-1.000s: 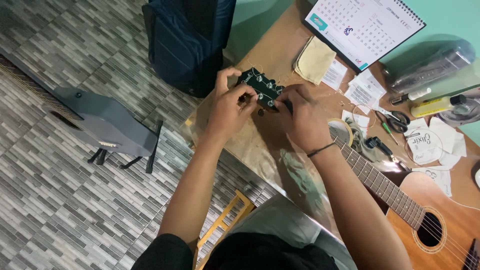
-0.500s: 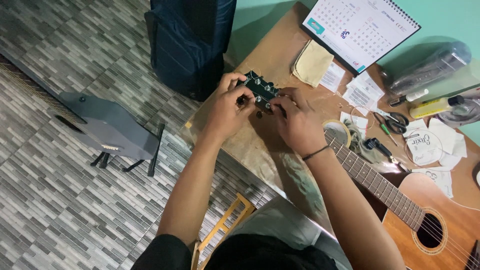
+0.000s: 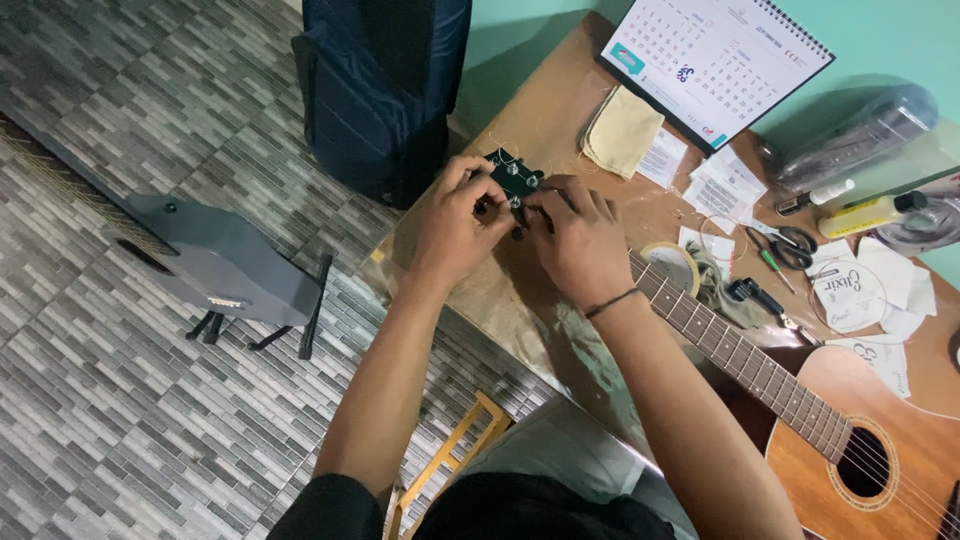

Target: The person replaces a guitar string on an acoustic guitar. They thread the string through the tuning peg, wind it, and use a string winder to tighten it. The person plucks the string to check tension and repeats the process for another string.

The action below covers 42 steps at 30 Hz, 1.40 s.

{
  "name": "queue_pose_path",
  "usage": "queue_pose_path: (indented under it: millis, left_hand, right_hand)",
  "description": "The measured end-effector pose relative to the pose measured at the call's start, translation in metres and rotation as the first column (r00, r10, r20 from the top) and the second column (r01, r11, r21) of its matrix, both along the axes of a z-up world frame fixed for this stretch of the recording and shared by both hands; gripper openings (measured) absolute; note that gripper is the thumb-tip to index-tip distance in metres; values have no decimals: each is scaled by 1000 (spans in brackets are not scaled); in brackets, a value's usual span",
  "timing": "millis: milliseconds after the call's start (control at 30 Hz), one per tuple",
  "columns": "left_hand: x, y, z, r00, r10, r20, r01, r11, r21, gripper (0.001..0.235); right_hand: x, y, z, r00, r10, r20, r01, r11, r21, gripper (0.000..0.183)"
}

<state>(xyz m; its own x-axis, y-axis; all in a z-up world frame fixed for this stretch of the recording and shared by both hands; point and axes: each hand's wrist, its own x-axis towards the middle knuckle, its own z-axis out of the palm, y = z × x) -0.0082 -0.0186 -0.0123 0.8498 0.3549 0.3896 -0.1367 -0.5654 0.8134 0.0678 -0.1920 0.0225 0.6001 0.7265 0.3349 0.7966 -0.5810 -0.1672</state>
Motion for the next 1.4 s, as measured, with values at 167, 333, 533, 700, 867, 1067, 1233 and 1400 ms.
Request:
queue_pose_path:
  millis: [167, 333, 533, 700, 867, 1067, 1233, 1400]
  left_hand:
    - [5, -4, -13, 996, 73, 60, -75, 997, 31, 13]
    - [0, -2, -2, 998, 45, 48, -44, 999, -13, 13]
    - [5, 3, -11, 998, 24, 63, -30, 994, 101, 9]
    - [1, -2, -1, 999, -35, 37, 34, 999, 29, 5]
    - [-1, 7, 5, 997, -67, -34, 70, 993, 97, 4]
    - [0, 11, 9, 993, -86, -83, 95, 989, 117, 4]
    - [-2, 13, 3, 993, -101, -54, 104, 993, 61, 7]
    - [0, 9, -2, 996, -70, -64, 72, 997, 38, 9]
  right_hand:
    - [-1, 8, -11, 997, -59, 58, 60, 998, -2, 5]
    - [-4, 14, -7, 995, -76, 60, 78, 997, -18, 5]
    - [-5, 19, -4, 991, -127, -49, 126, 991, -34, 9]
    - [-5, 19, 0, 965, -155, -213, 169, 984, 49, 7]
    - [-4, 19, 7, 930, -140, -339, 175, 982, 77, 8]
    - [-5, 23, 5, 936, -176, -305, 200, 979, 47, 8]
    - [-11, 19, 10, 953, -168, -254, 181, 983, 28, 7]
    - [-10, 11, 9, 977, -103, -184, 117, 991, 69, 11]
